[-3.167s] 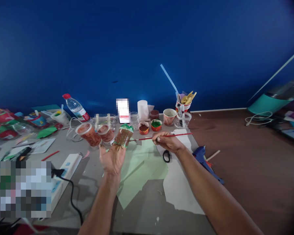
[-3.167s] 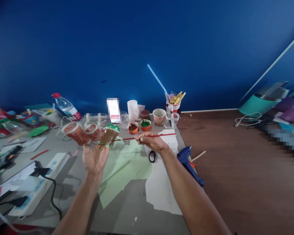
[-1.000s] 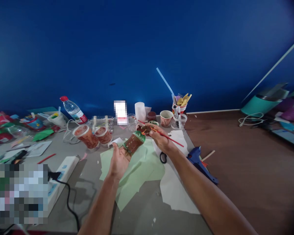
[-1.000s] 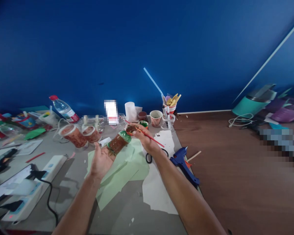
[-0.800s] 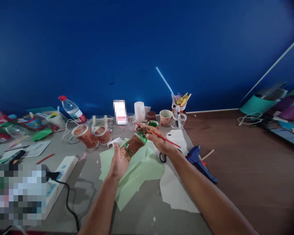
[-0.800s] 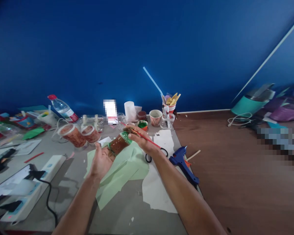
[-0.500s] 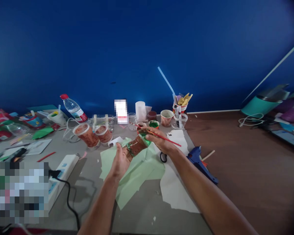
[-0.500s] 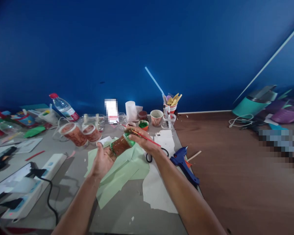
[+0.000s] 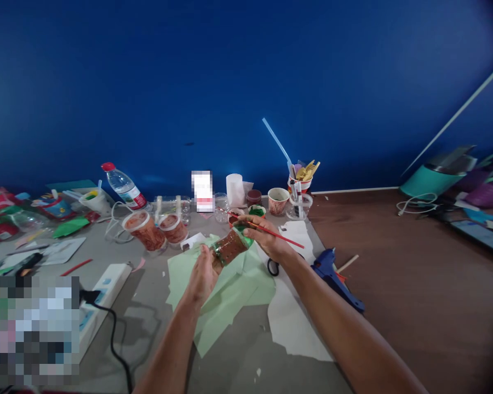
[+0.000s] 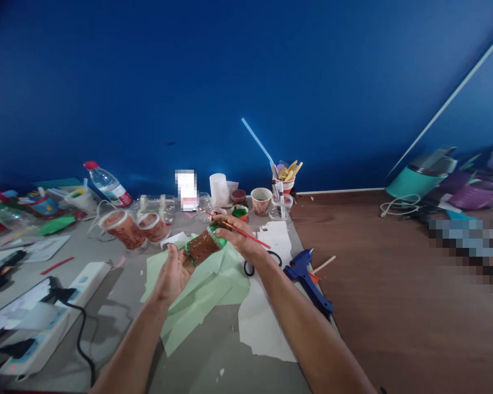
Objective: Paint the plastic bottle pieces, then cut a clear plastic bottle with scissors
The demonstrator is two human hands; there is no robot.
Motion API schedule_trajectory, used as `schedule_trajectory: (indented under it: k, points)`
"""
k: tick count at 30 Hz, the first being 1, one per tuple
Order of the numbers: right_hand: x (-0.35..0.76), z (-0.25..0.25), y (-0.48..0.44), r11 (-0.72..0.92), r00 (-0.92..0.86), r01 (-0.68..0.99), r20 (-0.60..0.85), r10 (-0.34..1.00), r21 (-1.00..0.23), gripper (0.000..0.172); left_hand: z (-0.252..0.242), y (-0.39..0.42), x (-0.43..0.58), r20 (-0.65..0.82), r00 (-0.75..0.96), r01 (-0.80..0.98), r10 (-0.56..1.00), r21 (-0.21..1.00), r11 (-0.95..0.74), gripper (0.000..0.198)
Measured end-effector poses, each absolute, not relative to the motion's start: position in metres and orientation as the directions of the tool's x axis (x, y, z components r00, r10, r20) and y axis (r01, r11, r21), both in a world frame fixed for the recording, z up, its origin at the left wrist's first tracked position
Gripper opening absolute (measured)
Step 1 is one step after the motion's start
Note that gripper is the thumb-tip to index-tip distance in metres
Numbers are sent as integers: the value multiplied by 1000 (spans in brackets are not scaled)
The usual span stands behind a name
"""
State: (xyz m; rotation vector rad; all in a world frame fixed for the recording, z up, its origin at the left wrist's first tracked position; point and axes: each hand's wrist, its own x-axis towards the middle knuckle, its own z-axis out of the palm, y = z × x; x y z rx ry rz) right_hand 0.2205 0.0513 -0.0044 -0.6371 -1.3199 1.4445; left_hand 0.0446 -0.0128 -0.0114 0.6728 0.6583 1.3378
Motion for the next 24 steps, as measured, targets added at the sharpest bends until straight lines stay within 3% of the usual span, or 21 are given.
schedule_trajectory:
  k: [6,9,14,20,24]
  points:
    - [219,-6,50,126,-293,-407,260,920,-905,31,-6,-18,40,92,-61,-581,994,806,-110,19]
    - [219,-9,54,119,-248,-500,273,929,-858,31,-3,-17,35,129,-190,-538,973,815,-214,15]
    - [221,-9,59,40,-184,-630,199,963,-776,30,-4,-13,31,206,-299,-441,932,836,-326,24]
    - [211,-9,56,-96,-273,-702,142,951,-705,32,-18,-11,38,215,-141,-300,966,921,-249,76]
    - [202,-13,52,-140,-334,-679,134,933,-720,30,-22,-9,37,316,-155,-78,936,941,-331,74]
